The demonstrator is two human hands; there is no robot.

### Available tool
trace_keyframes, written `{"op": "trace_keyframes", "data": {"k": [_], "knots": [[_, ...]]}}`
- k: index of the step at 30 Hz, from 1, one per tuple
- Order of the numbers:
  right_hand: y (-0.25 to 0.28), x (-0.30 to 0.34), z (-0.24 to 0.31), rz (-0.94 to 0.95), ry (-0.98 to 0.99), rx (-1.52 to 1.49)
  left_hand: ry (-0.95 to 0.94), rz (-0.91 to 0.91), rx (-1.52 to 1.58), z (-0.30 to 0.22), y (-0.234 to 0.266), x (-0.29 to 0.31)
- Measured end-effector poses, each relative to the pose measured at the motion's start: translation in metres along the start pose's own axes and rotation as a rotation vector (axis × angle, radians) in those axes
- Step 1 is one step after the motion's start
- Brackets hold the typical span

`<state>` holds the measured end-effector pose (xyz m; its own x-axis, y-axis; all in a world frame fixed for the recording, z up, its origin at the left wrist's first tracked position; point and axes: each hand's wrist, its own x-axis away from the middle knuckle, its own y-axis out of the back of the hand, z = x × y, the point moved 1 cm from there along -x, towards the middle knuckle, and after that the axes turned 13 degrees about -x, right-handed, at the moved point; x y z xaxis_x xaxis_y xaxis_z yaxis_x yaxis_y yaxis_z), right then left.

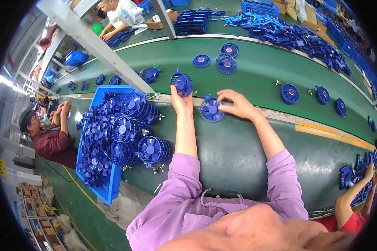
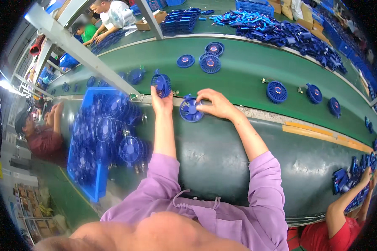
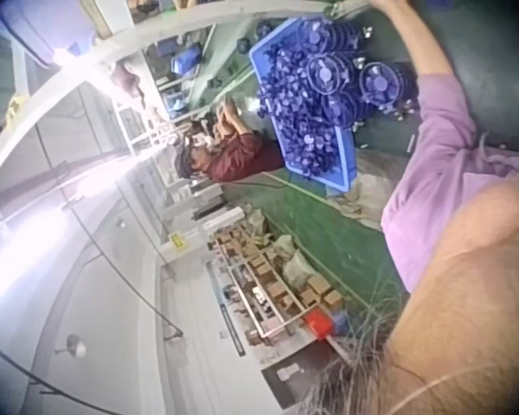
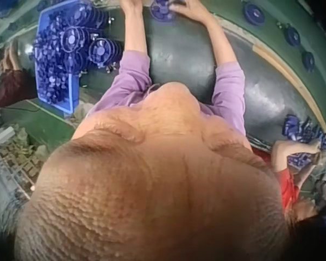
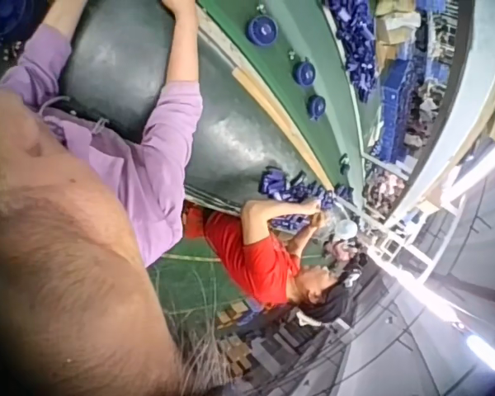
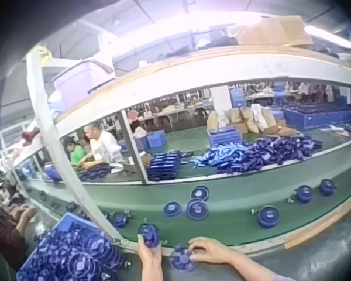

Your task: The person assembles portable fans by fitting the casing parts and inner fan components together by hand and placing the assembled units onto the conveyor belt.

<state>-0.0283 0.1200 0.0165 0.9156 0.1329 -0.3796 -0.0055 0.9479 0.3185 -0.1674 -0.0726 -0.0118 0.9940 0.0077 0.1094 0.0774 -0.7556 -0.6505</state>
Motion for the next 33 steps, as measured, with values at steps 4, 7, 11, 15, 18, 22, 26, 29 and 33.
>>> {"op": "trace_keyframes", "data": {"k": [4,7,11,15,18,22,26,29,33], "knots": [[0.004,-0.053,-0.018,-0.189,-0.090,0.026,0.138,0.123,0.212,-0.009,-0.002,0.011],[0.012,-0.106,-0.050,-0.200,0.089,0.408,0.224,0.247,0.347,-0.009,-0.015,0.020],[0.006,-0.169,-0.069,-0.175,-0.113,0.570,0.217,0.350,0.345,-0.005,-0.011,0.025],[0.010,-0.182,-0.100,-0.226,-0.168,0.796,0.256,0.392,0.341,0.001,-0.019,0.030],[0.008,-0.179,-0.093,-0.178,-0.295,0.693,0.253,0.366,0.303,0.000,-0.014,0.027],[0.025,-0.150,-0.075,-0.247,-0.133,0.330,0.279,0.366,0.235,0.000,-0.022,0.029],[0.016,-0.100,-0.018,-0.388,-0.020,0.012,0.289,0.445,0.124,-0.002,-0.028,0.033],[-0.003,-0.063,0.032,-0.319,0.122,0.120,0.315,0.575,0.084,-0.003,-0.047,0.049],[-0.012,-0.036,0.043,-0.253,0.204,0.361,0.360,0.566,0.049,0.004,-0.063,0.071]]}}
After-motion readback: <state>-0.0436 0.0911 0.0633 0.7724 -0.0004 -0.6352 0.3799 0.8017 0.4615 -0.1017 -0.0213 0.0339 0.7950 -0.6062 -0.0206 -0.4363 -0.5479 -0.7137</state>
